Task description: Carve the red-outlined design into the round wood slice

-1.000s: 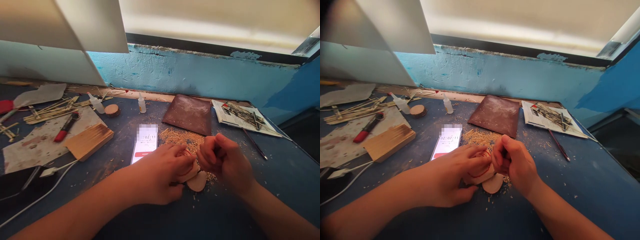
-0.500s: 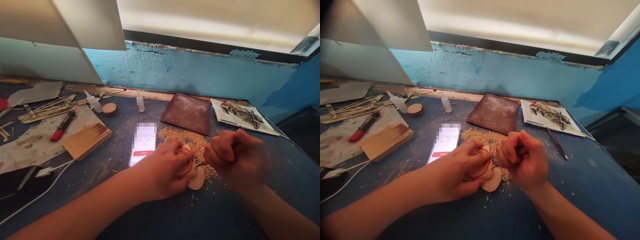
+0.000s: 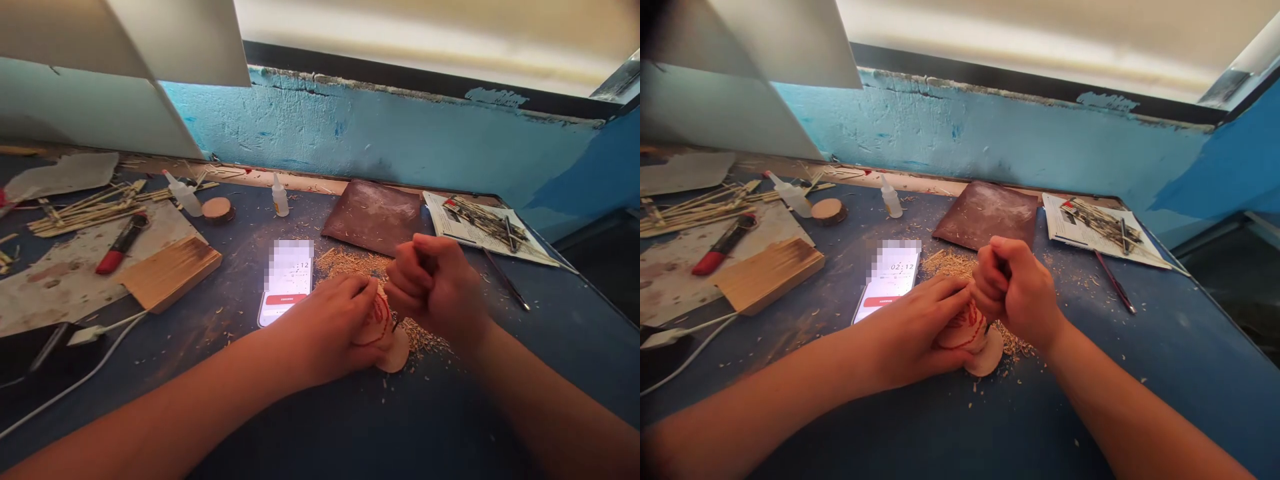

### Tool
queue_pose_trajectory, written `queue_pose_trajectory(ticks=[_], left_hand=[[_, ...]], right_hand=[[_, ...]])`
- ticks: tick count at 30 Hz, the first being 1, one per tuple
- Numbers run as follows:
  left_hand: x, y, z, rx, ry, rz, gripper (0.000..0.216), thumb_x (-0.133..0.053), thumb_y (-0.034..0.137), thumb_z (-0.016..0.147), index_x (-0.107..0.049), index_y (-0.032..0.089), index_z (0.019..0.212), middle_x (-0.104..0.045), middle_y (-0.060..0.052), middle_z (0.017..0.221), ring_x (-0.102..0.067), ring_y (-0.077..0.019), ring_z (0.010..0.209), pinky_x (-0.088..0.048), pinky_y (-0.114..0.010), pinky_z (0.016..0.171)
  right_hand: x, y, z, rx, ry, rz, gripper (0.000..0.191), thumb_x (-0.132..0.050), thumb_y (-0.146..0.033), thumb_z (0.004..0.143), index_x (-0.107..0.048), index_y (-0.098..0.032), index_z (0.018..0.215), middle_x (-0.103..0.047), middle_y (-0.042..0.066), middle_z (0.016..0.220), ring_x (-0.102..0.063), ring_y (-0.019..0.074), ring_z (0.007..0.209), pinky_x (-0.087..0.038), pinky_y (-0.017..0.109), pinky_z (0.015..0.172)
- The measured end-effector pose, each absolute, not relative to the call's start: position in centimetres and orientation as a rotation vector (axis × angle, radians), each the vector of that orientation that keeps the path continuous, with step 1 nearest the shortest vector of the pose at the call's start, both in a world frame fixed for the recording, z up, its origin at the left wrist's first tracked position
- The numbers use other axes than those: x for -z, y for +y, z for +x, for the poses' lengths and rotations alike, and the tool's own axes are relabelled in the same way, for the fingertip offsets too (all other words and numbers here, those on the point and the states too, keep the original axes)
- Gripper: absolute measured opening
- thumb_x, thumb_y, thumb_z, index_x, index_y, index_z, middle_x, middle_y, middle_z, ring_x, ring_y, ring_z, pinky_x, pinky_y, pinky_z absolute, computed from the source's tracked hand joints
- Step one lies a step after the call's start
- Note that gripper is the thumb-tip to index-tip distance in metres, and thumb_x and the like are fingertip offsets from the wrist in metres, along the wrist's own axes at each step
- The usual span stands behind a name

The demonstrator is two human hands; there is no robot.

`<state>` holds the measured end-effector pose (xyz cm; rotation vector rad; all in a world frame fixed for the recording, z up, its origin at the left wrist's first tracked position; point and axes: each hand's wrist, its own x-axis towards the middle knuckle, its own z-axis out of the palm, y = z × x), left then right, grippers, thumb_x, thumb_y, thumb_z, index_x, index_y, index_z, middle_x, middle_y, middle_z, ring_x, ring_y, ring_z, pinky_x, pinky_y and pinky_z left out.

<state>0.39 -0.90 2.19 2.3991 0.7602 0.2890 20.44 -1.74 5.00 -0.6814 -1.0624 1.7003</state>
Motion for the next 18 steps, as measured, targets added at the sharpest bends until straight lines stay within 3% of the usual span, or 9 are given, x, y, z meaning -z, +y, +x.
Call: queue_pose_trajectory(ticks=[4, 10, 13, 18], left_hand=[[-2.2, -1.0, 0.5, -0.237, 0.819, 2.434, 0.077, -0.097, 0.046, 0.091, -0.068, 0.006, 0.150, -0.065, -0.025, 0.158, -0.059, -0.0453, 0.149, -0.051, -0.062, 0.129], [-2.0, -1.0, 0.3, -0.226, 0.812, 2.481, 0.100, -0.096, 0.053, 0.093, -0.054, 0.000, 0.168, -0.064, -0.027, 0.161, -0.059, -0.0446, 0.149, -0.051, -0.060, 0.131], [-2.0, -1.0, 0.4, -0.218, 0.824, 2.486, 0.102, -0.096, 0.054, 0.092, -0.054, 0.000, 0.168, -0.065, -0.027, 0.159, -0.060, -0.0452, 0.149, -0.051, -0.060, 0.130], [-2.3, -0.9, 0.5, -0.180, 0.827, 2.484, 0.101, -0.095, 0.055, 0.093, -0.054, 0.002, 0.169, -0.064, -0.026, 0.163, -0.057, -0.0453, 0.153, -0.049, -0.060, 0.133]], right_hand=[[-4.0, -0.3, 21.6, -1.818, -0.911, -0.707, 0.058, -0.064, -0.046, 0.099, -0.034, -0.025, 0.054, -0.022, -0.009, 0.051, -0.011, 0.0071, 0.042, -0.017, 0.023, 0.037], [-2.7, -0.8, 23.4, -1.743, -0.761, -0.678, 0.051, -0.067, -0.036, 0.096, -0.039, -0.023, 0.056, -0.019, -0.009, 0.052, -0.010, 0.0084, 0.043, -0.012, 0.023, 0.037], [-3.2, -1.3, 23.6, -1.695, -0.744, -0.665, 0.045, -0.070, -0.029, 0.094, -0.043, -0.022, 0.059, -0.022, -0.009, 0.055, -0.014, 0.0086, 0.045, -0.018, 0.024, 0.039], [-4.6, -2.8, 22.4, -1.632, -0.954, -0.644, 0.070, -0.073, -0.058, 0.102, -0.032, -0.022, 0.060, -0.021, -0.008, 0.055, -0.019, 0.0091, 0.047, -0.022, 0.029, 0.044]])
